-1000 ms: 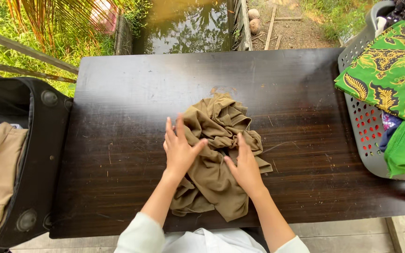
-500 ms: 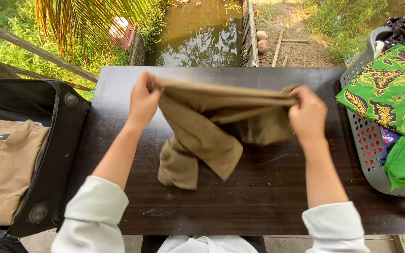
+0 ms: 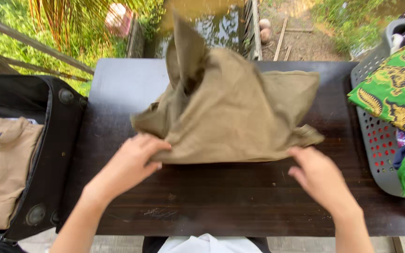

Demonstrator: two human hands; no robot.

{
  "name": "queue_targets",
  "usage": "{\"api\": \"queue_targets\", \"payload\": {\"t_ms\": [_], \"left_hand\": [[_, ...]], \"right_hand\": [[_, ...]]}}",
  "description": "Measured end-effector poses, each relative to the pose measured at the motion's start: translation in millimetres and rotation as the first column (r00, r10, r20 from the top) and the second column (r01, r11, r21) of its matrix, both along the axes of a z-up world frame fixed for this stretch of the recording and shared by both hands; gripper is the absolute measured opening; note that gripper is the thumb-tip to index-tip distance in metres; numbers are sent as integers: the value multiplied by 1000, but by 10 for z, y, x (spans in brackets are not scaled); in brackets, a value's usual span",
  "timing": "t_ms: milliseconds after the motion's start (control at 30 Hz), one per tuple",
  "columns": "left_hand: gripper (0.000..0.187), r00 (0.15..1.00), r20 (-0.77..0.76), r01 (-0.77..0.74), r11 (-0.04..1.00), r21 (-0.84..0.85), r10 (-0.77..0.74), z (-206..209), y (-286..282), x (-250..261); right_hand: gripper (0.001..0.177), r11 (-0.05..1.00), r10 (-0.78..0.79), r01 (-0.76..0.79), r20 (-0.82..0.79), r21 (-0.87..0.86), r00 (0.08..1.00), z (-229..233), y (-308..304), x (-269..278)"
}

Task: The person folds a green t-shirt and a patterned green cloth on a dark table and places them into an open suitcase.

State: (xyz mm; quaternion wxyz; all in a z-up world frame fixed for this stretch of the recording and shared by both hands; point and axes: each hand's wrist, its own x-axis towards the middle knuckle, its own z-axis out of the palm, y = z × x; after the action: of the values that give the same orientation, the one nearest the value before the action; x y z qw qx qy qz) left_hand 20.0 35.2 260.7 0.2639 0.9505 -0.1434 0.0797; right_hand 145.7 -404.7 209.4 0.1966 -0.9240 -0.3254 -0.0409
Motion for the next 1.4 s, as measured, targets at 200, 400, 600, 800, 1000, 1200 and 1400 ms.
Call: {"api": "queue_targets", "payload": {"t_ms": [200,400,600,800,1000,1200,1400], "left_hand": [[47,908,-408,-109,994,0,100,-748,-136,-237],[45,974,-204,-135,980,-149,103,-955,-287,424],[59,999,44,20,995,-102,-15,-1031,-724,780],[57,930,0,364,924,-120,-367,-1118,-1016,655],[42,969,0,239,931,-275,-248,-1098,-751,151],[30,992,-58,71,865,-498,-115,-789,-427,-436],[14,997,45,76,621,-780,-65,-705,-281,-729]], "right_hand": [[47,987,-116,159,-554,29,824,-553,77,-289],[61,980,-195,194,20,40,981,-816,386,209],[22,965,-97,131,-157,227,983,-788,642,57],[28,853,378,-270,-172,445,910,-607,1112,-667],[45,578,453,50,-371,815,811,-806,1078,-497],[45,771,174,214,-522,599,835,-1167,1655,-95],[44,744,287,-97,-184,661,940,-1406,2547,11]]}}
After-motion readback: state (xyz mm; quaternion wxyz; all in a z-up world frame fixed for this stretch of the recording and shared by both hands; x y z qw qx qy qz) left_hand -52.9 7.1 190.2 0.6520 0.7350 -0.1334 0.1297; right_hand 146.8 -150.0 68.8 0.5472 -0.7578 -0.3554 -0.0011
